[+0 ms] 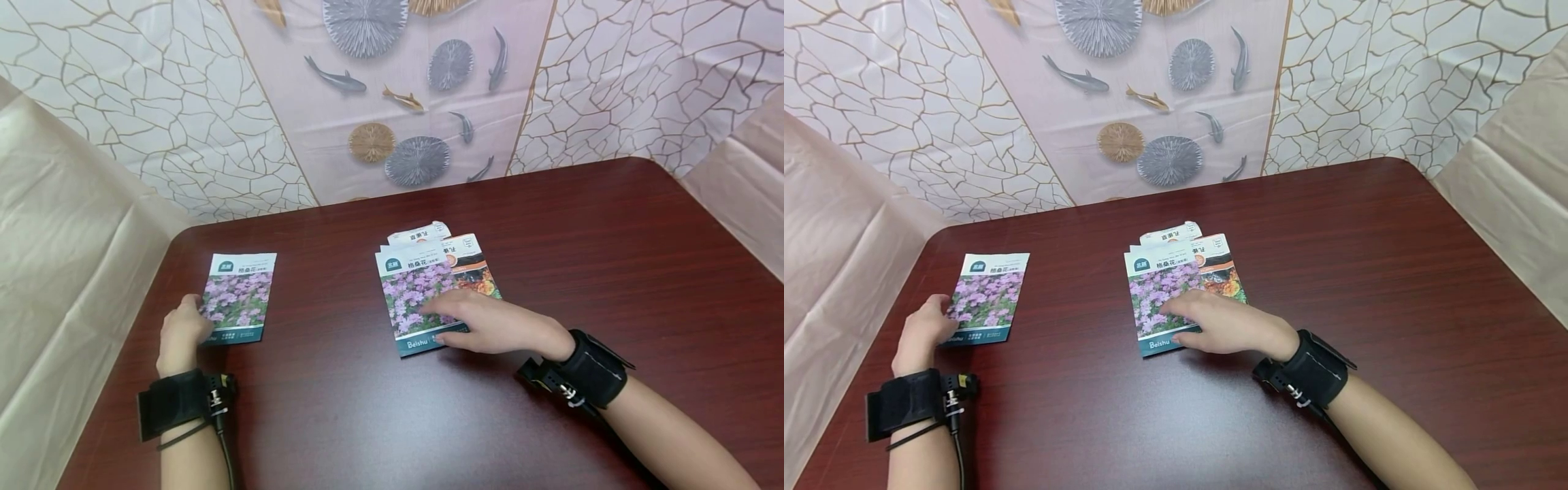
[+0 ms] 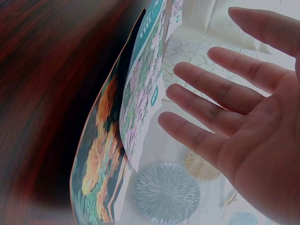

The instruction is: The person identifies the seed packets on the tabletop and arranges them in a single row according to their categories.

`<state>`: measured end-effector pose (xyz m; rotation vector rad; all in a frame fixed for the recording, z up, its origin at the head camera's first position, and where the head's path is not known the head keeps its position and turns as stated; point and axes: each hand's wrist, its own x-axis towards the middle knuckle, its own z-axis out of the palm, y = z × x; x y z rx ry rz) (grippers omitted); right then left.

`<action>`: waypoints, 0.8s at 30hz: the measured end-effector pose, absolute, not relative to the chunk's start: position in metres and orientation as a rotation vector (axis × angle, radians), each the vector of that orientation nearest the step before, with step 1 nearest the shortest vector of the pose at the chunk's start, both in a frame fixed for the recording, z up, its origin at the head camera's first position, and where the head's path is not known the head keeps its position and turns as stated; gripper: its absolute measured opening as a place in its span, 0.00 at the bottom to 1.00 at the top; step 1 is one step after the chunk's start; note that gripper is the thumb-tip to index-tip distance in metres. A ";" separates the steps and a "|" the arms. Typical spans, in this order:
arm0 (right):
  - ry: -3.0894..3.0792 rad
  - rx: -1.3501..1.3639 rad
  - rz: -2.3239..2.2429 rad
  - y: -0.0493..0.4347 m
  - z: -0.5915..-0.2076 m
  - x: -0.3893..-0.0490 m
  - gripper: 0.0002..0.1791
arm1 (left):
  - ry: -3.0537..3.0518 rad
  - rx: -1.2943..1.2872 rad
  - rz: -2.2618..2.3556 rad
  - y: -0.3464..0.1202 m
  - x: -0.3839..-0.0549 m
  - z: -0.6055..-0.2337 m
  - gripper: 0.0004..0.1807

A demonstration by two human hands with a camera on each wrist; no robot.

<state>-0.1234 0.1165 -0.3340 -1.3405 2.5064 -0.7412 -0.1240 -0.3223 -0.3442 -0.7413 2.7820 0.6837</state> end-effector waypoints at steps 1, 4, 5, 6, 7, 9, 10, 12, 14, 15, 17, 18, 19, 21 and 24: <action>2.506 -1.336 -0.740 0.116 -0.334 -0.123 0.23 | 2.785 -0.740 0.684 -0.322 -0.124 -0.344 0.32; 2.507 -1.333 -0.736 0.117 -0.334 -0.124 0.23 | 2.790 -0.743 0.681 -0.322 -0.122 -0.344 0.32; 2.507 -1.330 -0.734 0.117 -0.334 -0.124 0.23 | 2.791 -0.745 0.680 -0.322 -0.122 -0.344 0.32; 2.507 -1.326 -0.732 0.117 -0.333 -0.124 0.23 | 2.794 -0.741 0.676 -0.322 -0.122 -0.344 0.32; 2.508 -1.324 -0.731 0.117 -0.334 -0.124 0.23 | 2.793 -0.744 0.678 -0.322 -0.121 -0.344 0.33; 2.507 -1.324 -0.728 0.117 -0.334 -0.124 0.23 | 2.794 -0.740 0.678 -0.322 -0.121 -0.343 0.32; 2.507 -1.325 -0.727 0.118 -0.334 -0.124 0.23 | 2.793 -0.738 0.678 -0.321 -0.121 -0.343 0.32; 2.509 -1.334 -0.729 0.118 -0.334 -0.125 0.23 | 2.791 -0.742 0.679 -0.321 -0.121 -0.342 0.32; 2.509 -1.340 -0.736 0.119 -0.334 -0.125 0.22 | 2.788 -0.753 0.684 -0.320 -0.120 -0.341 0.32; 2.512 -1.340 -0.738 0.119 -0.334 -0.125 0.22 | 2.788 -0.754 0.684 -0.320 -0.120 -0.340 0.32; 2.523 -1.352 -0.745 0.120 -0.334 -0.125 0.22 | 2.798 -0.747 0.681 -0.319 -0.120 -0.338 0.32; 2.529 -1.357 -0.747 0.121 -0.334 -0.126 0.21 | 2.803 -0.741 0.682 -0.319 -0.120 -0.337 0.31; 2.540 -1.368 -0.744 0.121 -0.334 -0.126 0.21 | 2.811 -0.734 0.683 -0.318 -0.120 -0.336 0.31; 2.556 -1.378 -0.742 0.122 -0.334 -0.126 0.21 | 2.830 -0.710 0.676 -0.316 -0.120 -0.334 0.31; 2.560 -1.368 -0.741 0.122 -0.333 -0.126 0.20 | 2.852 -0.683 0.673 -0.313 -0.121 -0.330 0.32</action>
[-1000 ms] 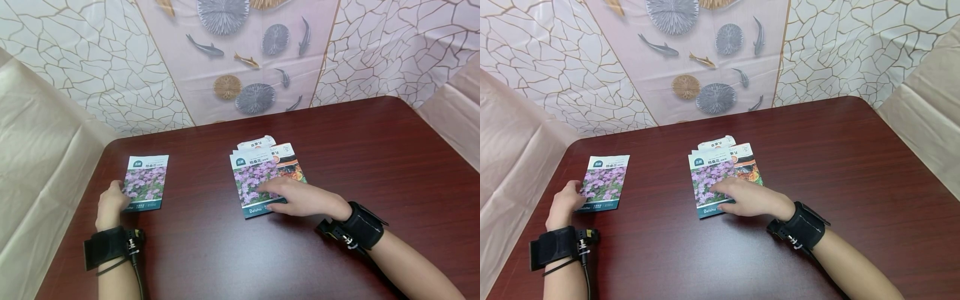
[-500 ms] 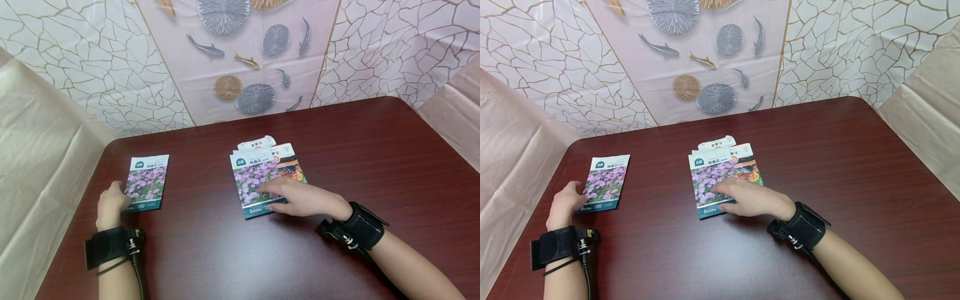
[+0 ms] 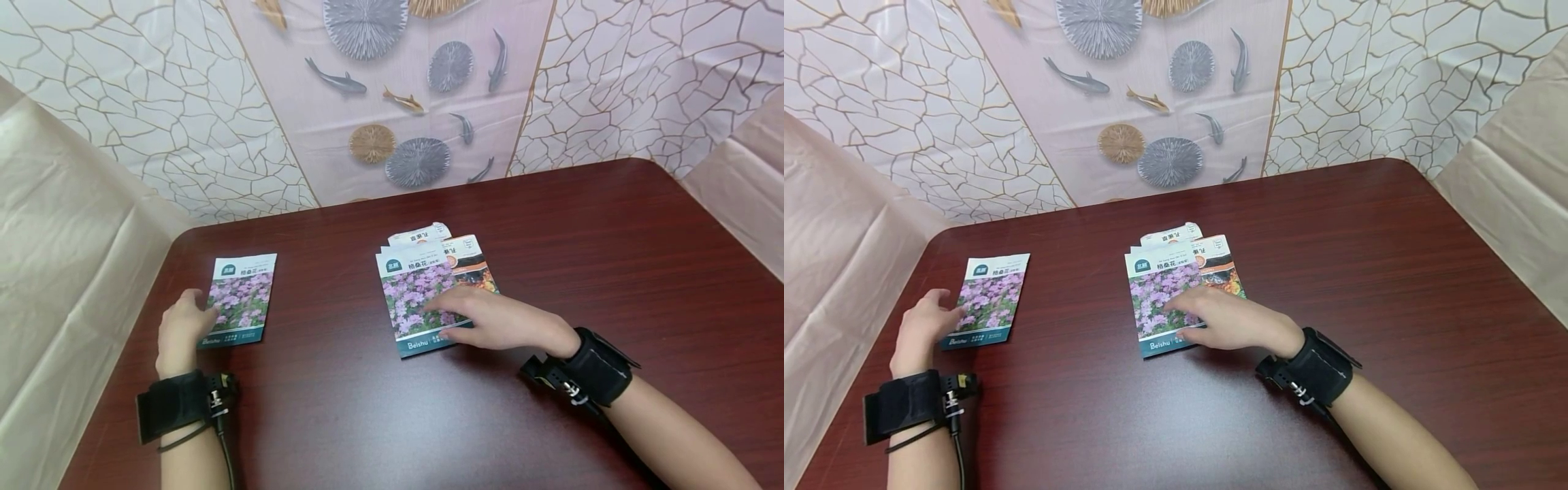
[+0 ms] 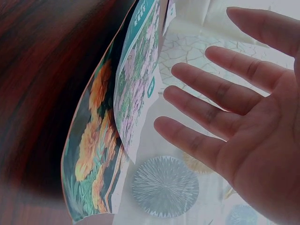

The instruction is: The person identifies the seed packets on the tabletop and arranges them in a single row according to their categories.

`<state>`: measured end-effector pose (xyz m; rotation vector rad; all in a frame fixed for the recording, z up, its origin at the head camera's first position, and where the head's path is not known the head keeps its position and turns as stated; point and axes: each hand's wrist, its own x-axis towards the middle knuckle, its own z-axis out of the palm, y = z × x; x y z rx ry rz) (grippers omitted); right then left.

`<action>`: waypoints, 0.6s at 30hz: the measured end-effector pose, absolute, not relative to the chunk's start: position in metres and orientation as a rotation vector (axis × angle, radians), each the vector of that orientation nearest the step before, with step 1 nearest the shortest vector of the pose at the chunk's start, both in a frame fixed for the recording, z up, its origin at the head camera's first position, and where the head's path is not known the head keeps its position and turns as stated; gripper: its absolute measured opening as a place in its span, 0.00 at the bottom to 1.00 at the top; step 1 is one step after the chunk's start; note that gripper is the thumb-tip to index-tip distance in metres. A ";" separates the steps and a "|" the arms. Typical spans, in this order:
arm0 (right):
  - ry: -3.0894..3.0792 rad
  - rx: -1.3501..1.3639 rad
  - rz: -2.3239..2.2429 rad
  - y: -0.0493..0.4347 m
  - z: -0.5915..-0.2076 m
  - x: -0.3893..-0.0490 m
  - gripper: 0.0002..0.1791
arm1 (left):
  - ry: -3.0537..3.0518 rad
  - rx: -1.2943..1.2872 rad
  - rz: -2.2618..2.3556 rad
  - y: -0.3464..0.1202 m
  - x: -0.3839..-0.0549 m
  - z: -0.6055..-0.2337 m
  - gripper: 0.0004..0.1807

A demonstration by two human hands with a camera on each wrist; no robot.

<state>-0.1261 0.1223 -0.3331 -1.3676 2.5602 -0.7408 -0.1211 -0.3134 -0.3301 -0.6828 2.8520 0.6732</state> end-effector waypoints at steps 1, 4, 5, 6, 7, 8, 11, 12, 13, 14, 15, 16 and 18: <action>2.561 -1.351 -0.739 0.122 -0.332 -0.126 0.21 | 2.861 -0.671 0.669 -0.312 -0.122 -0.329 0.32; 2.568 -1.289 -0.743 0.123 -0.331 -0.127 0.21 | 2.885 -0.636 0.663 -0.308 -0.124 -0.326 0.32; 2.577 -1.273 -0.747 0.124 -0.330 -0.128 0.21 | 2.900 -0.622 0.658 -0.306 -0.124 -0.324 0.32; 2.586 -1.263 -0.757 0.124 -0.330 -0.129 0.21 | 2.912 -0.605 0.655 -0.304 -0.124 -0.323 0.32; 2.595 -1.259 -0.769 0.125 -0.330 -0.130 0.20 | 2.921 -0.590 0.650 -0.302 -0.124 -0.322 0.32; 2.602 -1.259 -0.784 0.126 -0.331 -0.131 0.20 | 2.931 -0.575 0.646 -0.301 -0.124 -0.320 0.32; 2.619 -1.261 -0.827 0.128 -0.330 -0.134 0.19 | 2.961 -0.524 0.623 -0.295 -0.125 -0.315 0.32; 2.624 -1.259 -0.838 0.129 -0.330 -0.135 0.19 | 2.965 -0.509 0.614 -0.294 -0.124 -0.313 0.32; 2.627 -1.252 -0.848 0.130 -0.329 -0.136 0.19 | 2.973 -0.497 0.605 -0.292 -0.124 -0.312 0.32; 2.631 -1.243 -0.855 0.130 -0.329 -0.137 0.19 | 2.986 -0.480 0.595 -0.290 -0.124 -0.310 0.32; 2.634 -1.234 -0.861 0.131 -0.328 -0.137 0.19 | 2.994 -0.468 0.587 -0.289 -0.124 -0.308 0.32; 2.645 -1.225 -0.864 0.131 -0.328 -0.138 0.19 | 3.006 -0.451 0.576 -0.287 -0.123 -0.306 0.32; 2.657 -1.203 -0.877 0.132 -0.328 -0.138 0.19 | 3.030 -0.419 0.557 -0.284 -0.121 -0.303 0.32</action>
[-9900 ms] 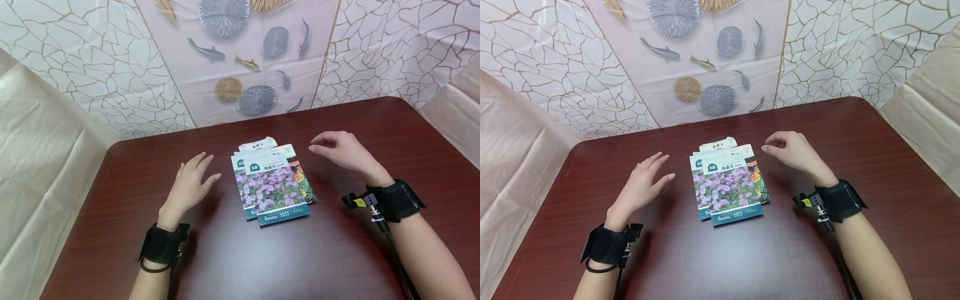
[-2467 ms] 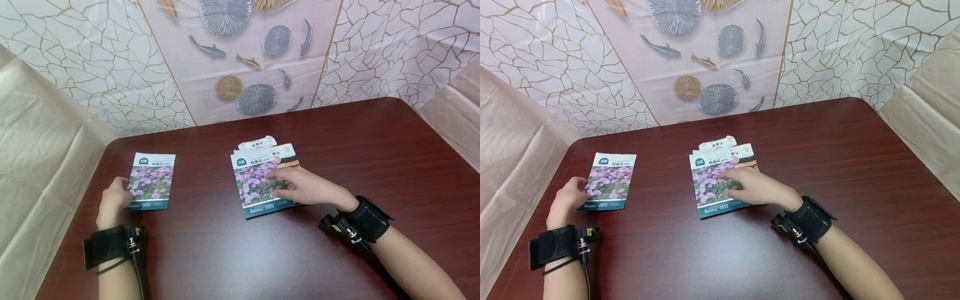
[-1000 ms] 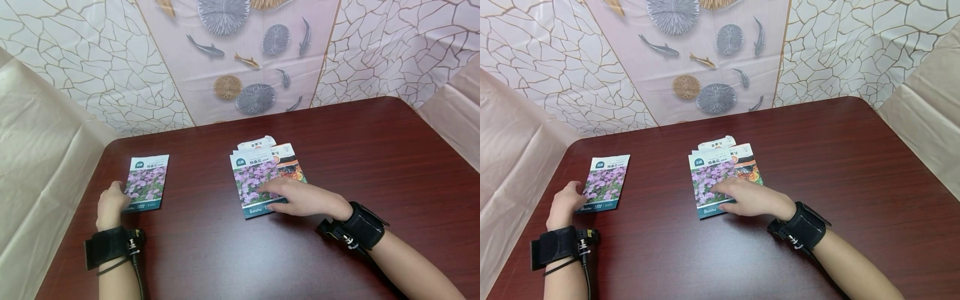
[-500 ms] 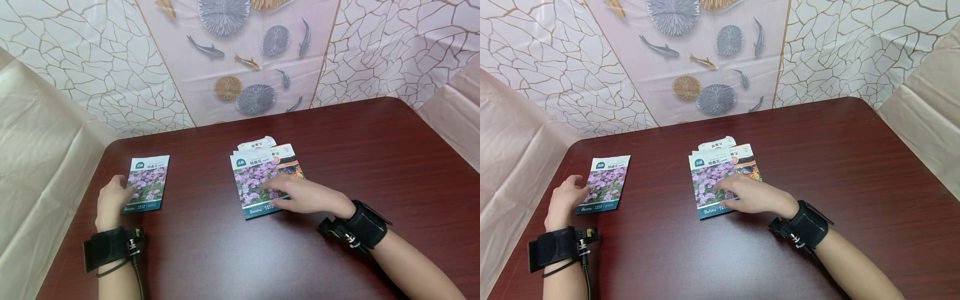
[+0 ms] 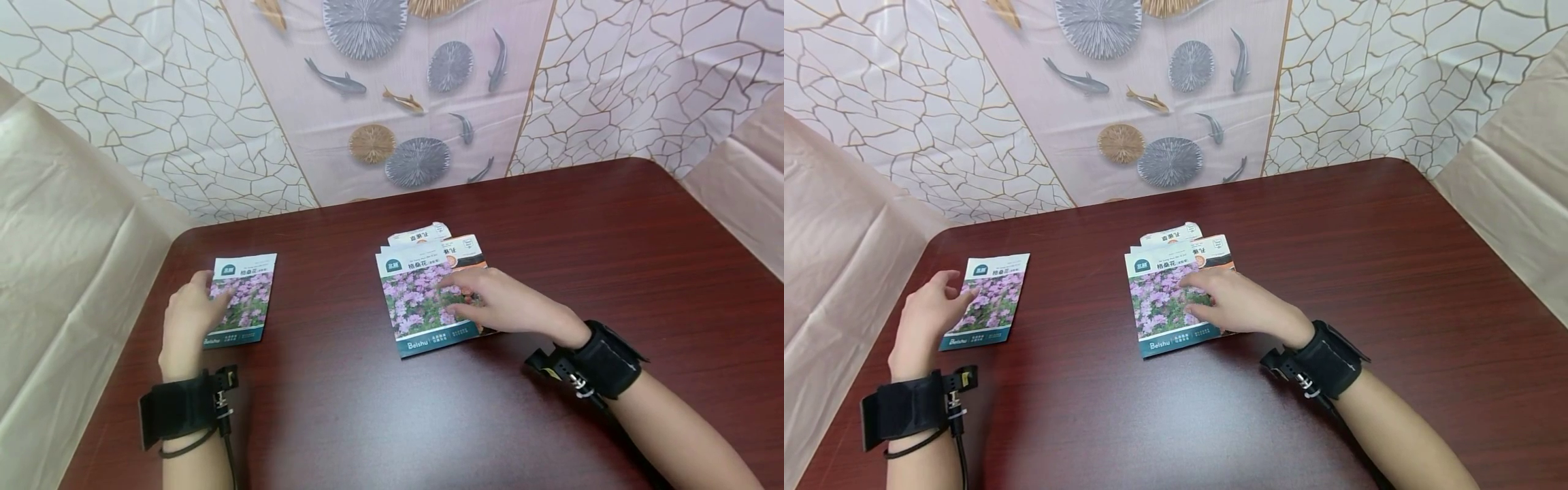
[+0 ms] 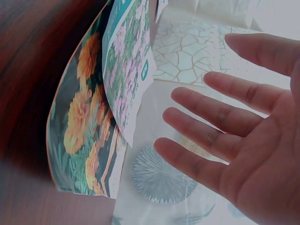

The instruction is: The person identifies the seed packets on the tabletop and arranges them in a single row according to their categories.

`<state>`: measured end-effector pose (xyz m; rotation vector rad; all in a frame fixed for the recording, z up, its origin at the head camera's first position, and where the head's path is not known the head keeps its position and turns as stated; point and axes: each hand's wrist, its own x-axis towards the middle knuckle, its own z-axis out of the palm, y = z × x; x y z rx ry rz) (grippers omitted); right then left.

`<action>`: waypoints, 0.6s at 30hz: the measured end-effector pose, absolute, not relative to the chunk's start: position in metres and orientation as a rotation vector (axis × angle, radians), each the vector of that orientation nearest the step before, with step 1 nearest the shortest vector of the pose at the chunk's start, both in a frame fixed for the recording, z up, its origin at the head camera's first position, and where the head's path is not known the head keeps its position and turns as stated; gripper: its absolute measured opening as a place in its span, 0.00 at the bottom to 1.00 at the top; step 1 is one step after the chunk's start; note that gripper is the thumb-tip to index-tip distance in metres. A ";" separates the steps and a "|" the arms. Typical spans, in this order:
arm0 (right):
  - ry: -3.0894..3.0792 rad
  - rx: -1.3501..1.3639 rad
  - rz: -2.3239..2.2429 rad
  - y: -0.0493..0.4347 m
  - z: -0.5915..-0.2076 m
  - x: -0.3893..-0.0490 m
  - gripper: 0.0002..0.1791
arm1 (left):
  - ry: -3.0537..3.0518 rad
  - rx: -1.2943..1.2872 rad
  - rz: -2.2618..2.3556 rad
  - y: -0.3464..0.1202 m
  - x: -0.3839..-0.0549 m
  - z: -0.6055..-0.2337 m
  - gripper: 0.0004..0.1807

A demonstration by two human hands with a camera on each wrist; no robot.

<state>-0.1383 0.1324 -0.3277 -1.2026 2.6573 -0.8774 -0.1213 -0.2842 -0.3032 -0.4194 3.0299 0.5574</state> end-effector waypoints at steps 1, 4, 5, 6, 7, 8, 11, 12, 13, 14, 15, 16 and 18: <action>2.666 -1.195 -0.884 0.133 -0.328 -0.138 0.20 | 3.040 -0.405 0.553 -0.282 -0.120 -0.302 0.32; 2.695 -1.177 -0.911 0.133 -0.328 -0.139 0.20 | 3.068 -0.362 0.549 -0.276 -0.118 -0.298 0.32; 2.702 -1.176 -0.920 0.134 -0.328 -0.139 0.20 | 3.077 -0.351 0.549 -0.274 -0.117 -0.297 0.31; 2.713 -1.168 -0.926 0.134 -0.328 -0.140 0.20 | 3.086 -0.339 0.551 -0.272 -0.117 -0.296 0.31; 2.717 -1.157 -0.937 0.134 -0.328 -0.140 0.20 | 3.094 -0.328 0.554 -0.270 -0.116 -0.295 0.31; 2.720 -1.145 -0.946 0.134 -0.328 -0.140 0.19 | 3.102 -0.315 0.555 -0.267 -0.116 -0.293 0.31; 2.738 -1.090 -0.957 0.135 -0.327 -0.141 0.18 | 3.123 -0.270 0.545 -0.262 -0.115 -0.291 0.29; 2.739 -1.066 -0.965 0.135 -0.326 -0.141 0.18 | 3.126 -0.253 0.541 -0.260 -0.115 -0.289 0.29; 2.737 -1.046 -0.974 0.135 -0.326 -0.141 0.17 | 3.127 -0.238 0.536 -0.259 -0.115 -0.289 0.29; 2.737 -1.029 -0.979 0.135 -0.326 -0.141 0.17 | 3.130 -0.221 0.532 -0.257 -0.115 -0.288 0.29; 2.734 -1.009 -0.989 0.136 -0.325 -0.141 0.17 | 3.134 -0.203 0.527 -0.256 -0.115 -0.287 0.29; 2.731 -0.990 -0.996 0.136 -0.324 -0.141 0.17 | 3.137 -0.186 0.525 -0.254 -0.115 -0.287 0.29; 2.724 -0.956 -1.010 0.137 -0.323 -0.141 0.17 | 3.138 -0.155 0.531 -0.251 -0.115 -0.286 0.29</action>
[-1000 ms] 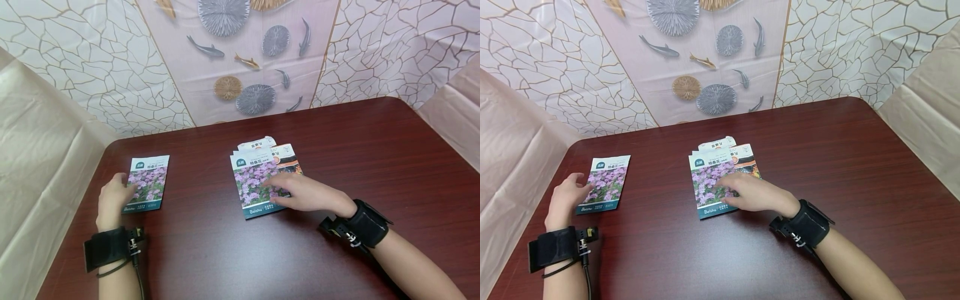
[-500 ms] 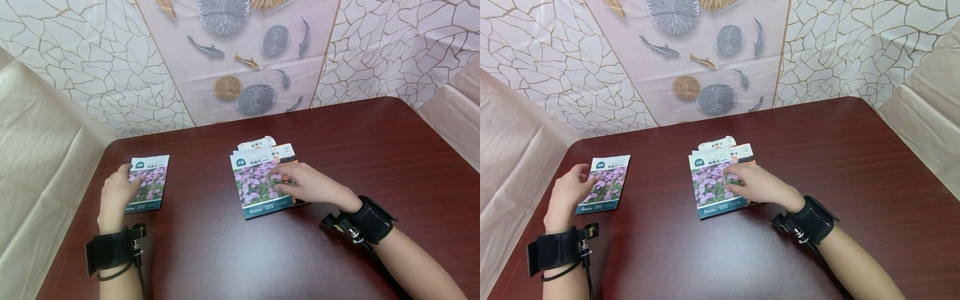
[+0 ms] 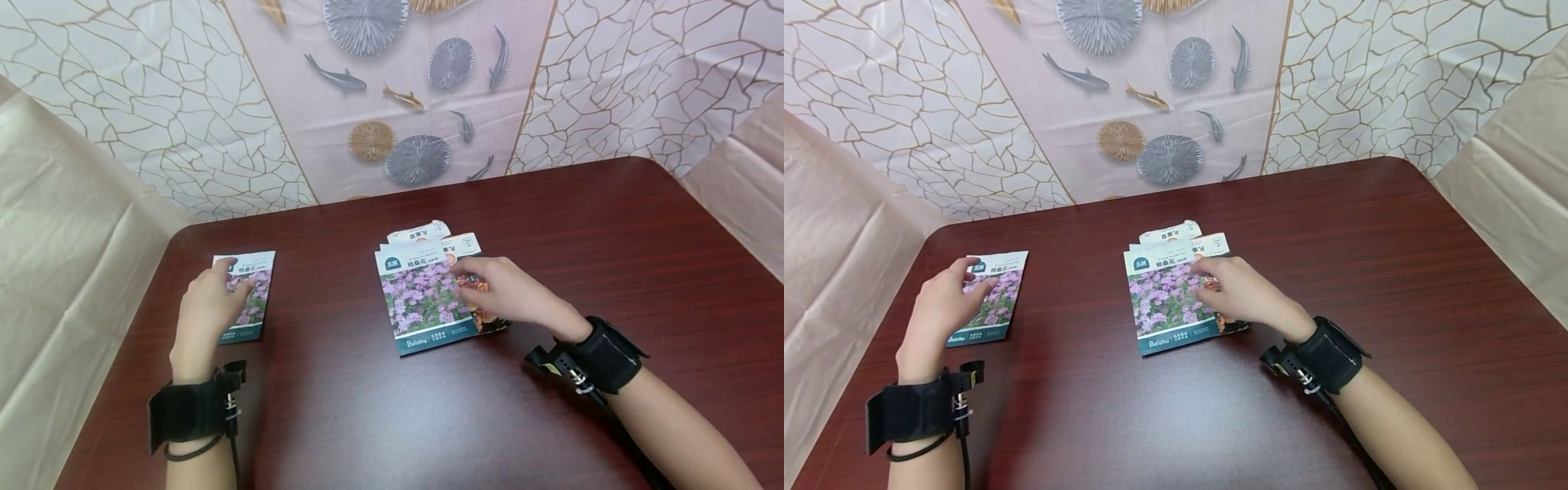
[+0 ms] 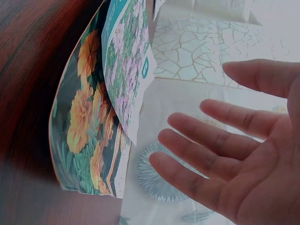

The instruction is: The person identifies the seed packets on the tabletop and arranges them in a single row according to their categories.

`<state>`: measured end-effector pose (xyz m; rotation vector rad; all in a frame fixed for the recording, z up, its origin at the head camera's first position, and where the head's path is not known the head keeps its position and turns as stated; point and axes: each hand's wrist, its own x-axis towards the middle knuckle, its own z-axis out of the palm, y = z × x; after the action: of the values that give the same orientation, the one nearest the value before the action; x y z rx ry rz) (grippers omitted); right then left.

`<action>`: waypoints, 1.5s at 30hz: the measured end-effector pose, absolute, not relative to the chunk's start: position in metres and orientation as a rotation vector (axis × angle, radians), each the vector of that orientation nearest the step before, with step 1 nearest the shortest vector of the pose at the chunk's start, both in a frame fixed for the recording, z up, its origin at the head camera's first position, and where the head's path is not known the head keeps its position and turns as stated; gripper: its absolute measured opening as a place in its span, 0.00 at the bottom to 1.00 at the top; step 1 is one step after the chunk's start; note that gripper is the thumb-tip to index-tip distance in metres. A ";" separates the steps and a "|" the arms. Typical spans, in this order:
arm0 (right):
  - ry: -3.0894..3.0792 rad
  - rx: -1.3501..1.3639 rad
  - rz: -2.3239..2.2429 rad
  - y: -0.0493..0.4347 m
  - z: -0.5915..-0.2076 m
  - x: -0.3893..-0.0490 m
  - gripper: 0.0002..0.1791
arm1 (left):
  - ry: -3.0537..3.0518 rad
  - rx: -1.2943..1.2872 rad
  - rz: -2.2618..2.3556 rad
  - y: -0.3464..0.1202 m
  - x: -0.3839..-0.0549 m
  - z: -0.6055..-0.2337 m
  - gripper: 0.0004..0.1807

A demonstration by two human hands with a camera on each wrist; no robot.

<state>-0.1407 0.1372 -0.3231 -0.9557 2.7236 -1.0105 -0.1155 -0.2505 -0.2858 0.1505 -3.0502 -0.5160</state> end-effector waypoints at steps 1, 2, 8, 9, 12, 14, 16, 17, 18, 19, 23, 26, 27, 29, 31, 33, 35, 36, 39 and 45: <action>2.720 -0.934 -1.017 0.138 -0.323 -0.141 0.17 | -3.050 0.138 -0.522 -0.248 -0.116 -0.285 0.29; 2.716 -0.913 -1.022 0.138 -0.322 -0.141 0.17 | -3.048 0.122 -0.526 -0.246 -0.116 -0.285 0.29; 2.708 -0.774 -0.998 0.140 -0.320 -0.143 0.17 | -3.040 0.054 -0.468 -0.230 -0.116 -0.288 0.29; 2.708 -0.758 -0.988 0.140 -0.319 -0.143 0.17 | -3.042 0.045 -0.457 -0.227 -0.116 -0.289 0.29; 2.710 -0.741 -0.965 0.141 -0.320 -0.145 0.16 | -3.062 0.001 -0.433 -0.219 -0.117 -0.291 0.29; 2.718 -0.732 -0.952 0.141 -0.320 -0.147 0.17 | -3.081 -0.041 -0.444 -0.214 -0.117 -0.291 0.29; 2.724 -0.718 -0.943 0.141 -0.321 -0.148 0.17 | -3.100 -0.100 -0.465 -0.209 -0.116 -0.291 0.28; 2.723 -0.702 -0.943 0.142 -0.321 -0.149 0.17 | -3.108 -0.133 -0.486 -0.207 -0.116 -0.292 0.28; 2.722 -0.691 -0.943 0.142 -0.321 -0.149 0.17 | -3.117 -0.163 -0.507 -0.204 -0.116 -0.292 0.28; 2.718 -0.680 -0.944 0.142 -0.321 -0.149 0.17 | -3.125 -0.194 -0.529 -0.202 -0.116 -0.293 0.28; 2.686 -0.661 -0.949 0.141 -0.322 -0.151 0.17 | -3.162 -0.323 -0.581 -0.190 -0.116 -0.299 0.27; 2.657 -0.644 -0.948 0.141 -0.324 -0.152 0.17 | -3.203 -0.395 -0.582 -0.180 -0.116 -0.304 0.27; 2.650 -0.640 -0.951 0.141 -0.324 -0.152 0.17 | -3.218 -0.413 -0.580 -0.176 -0.116 -0.306 0.27; 2.633 -0.627 -0.962 0.142 -0.325 -0.153 0.16 | -3.241 -0.453 -0.572 -0.169 -0.114 -0.308 0.27; 2.614 -0.619 -0.979 0.142 -0.326 -0.153 0.15 | -3.242 -0.519 -0.567 -0.163 -0.113 -0.309 0.27; 2.594 -0.612 -0.999 0.143 -0.326 -0.154 0.14 | -3.227 -0.606 -0.560 -0.157 -0.111 -0.311 0.26; 2.577 -0.607 -1.012 0.143 -0.327 -0.155 0.13 | -3.203 -0.704 -0.536 -0.152 -0.110 -0.314 0.26; 2.571 -0.604 -1.017 0.144 -0.328 -0.155 0.13 | -3.197 -0.747 -0.525 -0.150 -0.109 -0.315 0.26; 2.557 -0.598 -1.027 0.144 -0.329 -0.155 0.13 | -3.204 -0.847 -0.476 -0.143 -0.107 -0.320 0.26; 2.502 -0.605 -1.021 0.146 -0.331 -0.157 0.15 | -3.254 -0.941 -0.422 -0.134 -0.104 -0.325 0.26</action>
<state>-0.1569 0.1462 -0.3313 -0.6047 2.5016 -1.0207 -0.1042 -0.1345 -0.3249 -0.9407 -3.2542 -0.4222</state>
